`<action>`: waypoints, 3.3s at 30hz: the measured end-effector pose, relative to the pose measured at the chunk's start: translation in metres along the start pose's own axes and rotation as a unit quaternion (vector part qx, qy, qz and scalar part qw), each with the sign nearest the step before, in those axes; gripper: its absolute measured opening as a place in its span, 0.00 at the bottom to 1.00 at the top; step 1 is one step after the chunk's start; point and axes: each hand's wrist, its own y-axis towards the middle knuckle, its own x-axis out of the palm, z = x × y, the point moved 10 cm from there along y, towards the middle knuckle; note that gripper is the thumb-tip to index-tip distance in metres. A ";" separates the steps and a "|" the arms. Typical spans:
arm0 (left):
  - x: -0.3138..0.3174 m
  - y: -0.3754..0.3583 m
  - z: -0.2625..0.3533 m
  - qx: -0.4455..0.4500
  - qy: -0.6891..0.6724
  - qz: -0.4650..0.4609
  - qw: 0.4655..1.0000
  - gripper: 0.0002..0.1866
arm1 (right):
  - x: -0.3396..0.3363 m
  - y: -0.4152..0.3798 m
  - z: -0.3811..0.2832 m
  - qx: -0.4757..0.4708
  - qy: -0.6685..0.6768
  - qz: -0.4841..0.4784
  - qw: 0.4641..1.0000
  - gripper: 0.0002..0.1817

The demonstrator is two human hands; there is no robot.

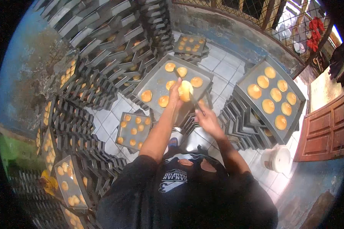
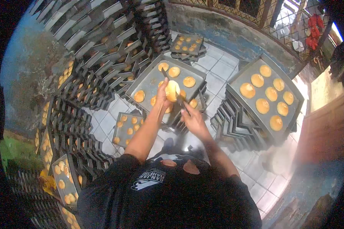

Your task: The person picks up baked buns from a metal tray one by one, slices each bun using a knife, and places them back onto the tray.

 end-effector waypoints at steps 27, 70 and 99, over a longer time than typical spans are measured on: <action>-0.109 0.039 0.022 0.010 -0.022 0.146 0.989 0.36 | 0.093 0.046 0.083 -0.088 0.025 -0.053 0.994 0.22; -0.055 0.084 0.048 -0.023 -0.162 0.007 0.986 0.20 | 0.025 0.025 -0.001 -0.077 -0.052 0.043 0.995 0.26; -0.037 0.079 0.018 -0.035 -0.028 -0.003 0.999 0.30 | 0.019 0.054 -0.008 -0.059 -0.089 0.035 0.994 0.24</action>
